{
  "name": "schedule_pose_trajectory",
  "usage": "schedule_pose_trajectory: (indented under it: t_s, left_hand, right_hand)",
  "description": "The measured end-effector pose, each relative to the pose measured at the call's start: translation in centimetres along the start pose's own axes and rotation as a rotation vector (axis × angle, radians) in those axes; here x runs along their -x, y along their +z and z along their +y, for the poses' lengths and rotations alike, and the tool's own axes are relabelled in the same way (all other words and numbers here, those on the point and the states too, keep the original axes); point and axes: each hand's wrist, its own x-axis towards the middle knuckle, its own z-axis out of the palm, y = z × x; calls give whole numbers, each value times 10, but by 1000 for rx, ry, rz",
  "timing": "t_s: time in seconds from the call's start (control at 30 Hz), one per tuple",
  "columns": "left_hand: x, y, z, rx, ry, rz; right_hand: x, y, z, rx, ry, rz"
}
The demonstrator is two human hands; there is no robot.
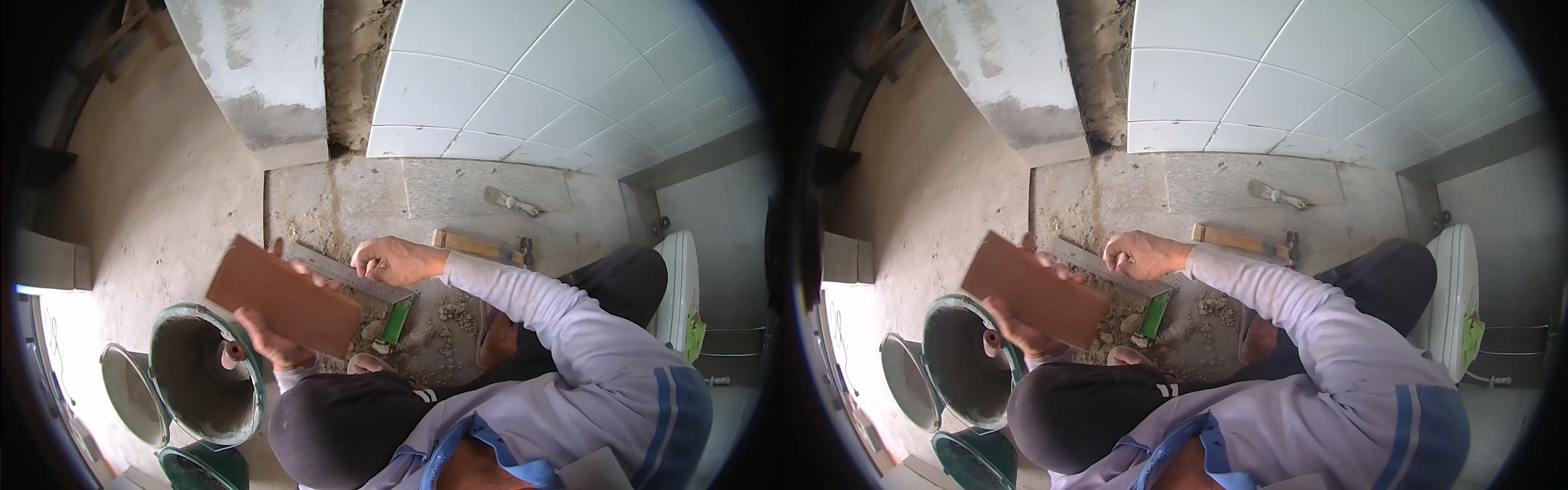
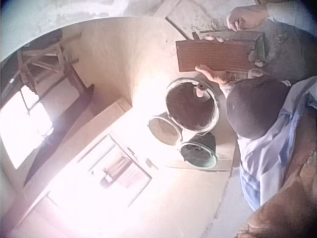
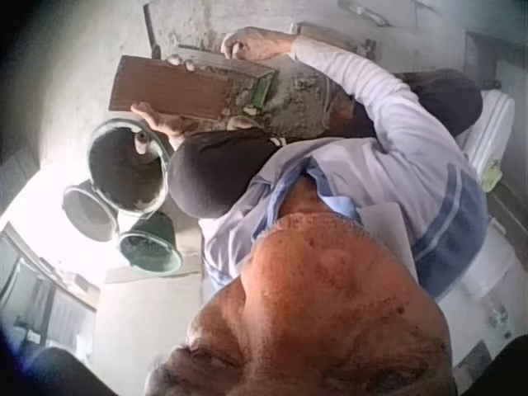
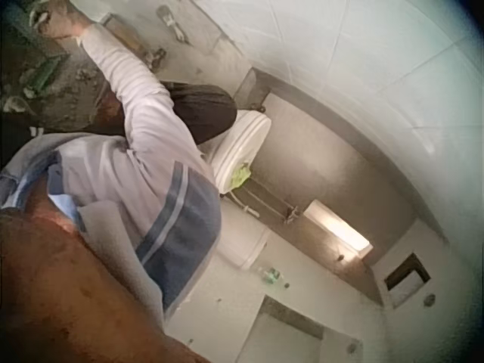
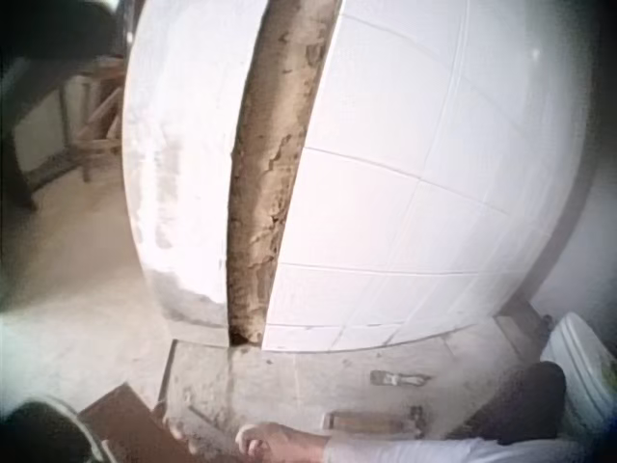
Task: The person applies cement to a tile using a trowel, places the tile on the wall, and taps it into place with a hammer. The person repeats this process for multiple tiles.
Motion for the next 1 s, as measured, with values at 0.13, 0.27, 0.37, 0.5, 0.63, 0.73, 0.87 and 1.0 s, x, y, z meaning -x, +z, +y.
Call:
schedule_pose_trajectory:
  t_s: [0.13, 0.27, 0.37, 0.5, 0.63, 0.73, 0.87, 1.0]
  left_hand:
    - [-8, 41, 66, -12, 156, -81]
    - [23, 48, 133, -74, 406, -142]
    - [63, 24, 165, -252, 656, -38]
    - [91, 5, 180, -500, 717, -29]
    - [28, 33, 151, -544, 605, 110]
    - [-42, 49, 100, -553, 384, 106]
    - [-124, 59, 40, -790, 74, 13]
    - [-155, 108, -20, -1426, 486, -122]
  right_hand:
    - [-11, 19, -1, -180, 230, -76]
    - [-30, 47, -20, -241, 212, -250]
    - [-40, 58, -3, -98, 160, -267]
    - [-42, 64, 30, 103, -26, -68]
    - [-49, 31, -10, -417, -13, 54]
    - [-36, -20, -58, -453, -241, 180]
    - [-3, -76, -94, 206, -482, 327]
    - [32, -160, -130, 110, -549, 462]
